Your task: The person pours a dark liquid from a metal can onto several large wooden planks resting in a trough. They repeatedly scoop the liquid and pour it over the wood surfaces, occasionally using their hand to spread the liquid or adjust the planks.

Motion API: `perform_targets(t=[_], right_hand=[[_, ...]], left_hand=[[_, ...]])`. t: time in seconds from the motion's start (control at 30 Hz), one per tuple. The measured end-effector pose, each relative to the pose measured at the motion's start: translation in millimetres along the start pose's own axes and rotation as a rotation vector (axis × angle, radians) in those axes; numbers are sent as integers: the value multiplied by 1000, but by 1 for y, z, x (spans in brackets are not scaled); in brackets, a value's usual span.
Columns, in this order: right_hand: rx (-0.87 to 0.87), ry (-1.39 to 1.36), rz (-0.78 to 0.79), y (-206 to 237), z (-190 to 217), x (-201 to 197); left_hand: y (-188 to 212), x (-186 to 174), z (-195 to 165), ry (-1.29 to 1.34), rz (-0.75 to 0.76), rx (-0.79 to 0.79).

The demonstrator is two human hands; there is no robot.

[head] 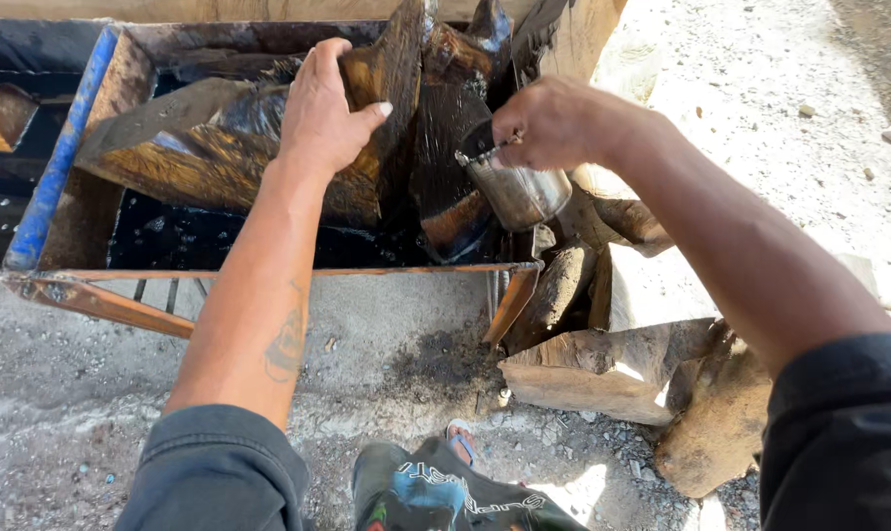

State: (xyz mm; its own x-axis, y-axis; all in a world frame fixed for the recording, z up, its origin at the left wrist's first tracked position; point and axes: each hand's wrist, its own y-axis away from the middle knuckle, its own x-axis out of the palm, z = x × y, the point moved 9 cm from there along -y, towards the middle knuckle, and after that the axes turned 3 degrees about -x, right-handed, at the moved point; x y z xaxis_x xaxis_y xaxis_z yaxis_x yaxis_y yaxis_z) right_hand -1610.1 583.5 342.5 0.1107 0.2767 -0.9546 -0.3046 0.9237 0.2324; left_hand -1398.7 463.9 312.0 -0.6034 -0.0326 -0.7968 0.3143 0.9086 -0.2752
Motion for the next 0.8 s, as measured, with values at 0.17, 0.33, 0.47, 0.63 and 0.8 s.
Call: perform_targets(t=[0.17, 0.33, 0.47, 0.63, 0.8], right_hand=[[-1, 253, 113, -29, -7, -7], [104, 145, -39, -32, -22, -15], [154, 162, -75, -28, -27, -16], [16, 182, -108, -43, -17, -26], [-28, 195, -37, -67, -19, -29]], left_hand=[[-2, -5, 6, 4, -81, -15], [6, -1, 11, 31, -102, 58], [8, -2, 14, 18, -151, 88], [6, -4, 17, 14, -97, -37], [9, -14, 12, 14, -122, -19]])
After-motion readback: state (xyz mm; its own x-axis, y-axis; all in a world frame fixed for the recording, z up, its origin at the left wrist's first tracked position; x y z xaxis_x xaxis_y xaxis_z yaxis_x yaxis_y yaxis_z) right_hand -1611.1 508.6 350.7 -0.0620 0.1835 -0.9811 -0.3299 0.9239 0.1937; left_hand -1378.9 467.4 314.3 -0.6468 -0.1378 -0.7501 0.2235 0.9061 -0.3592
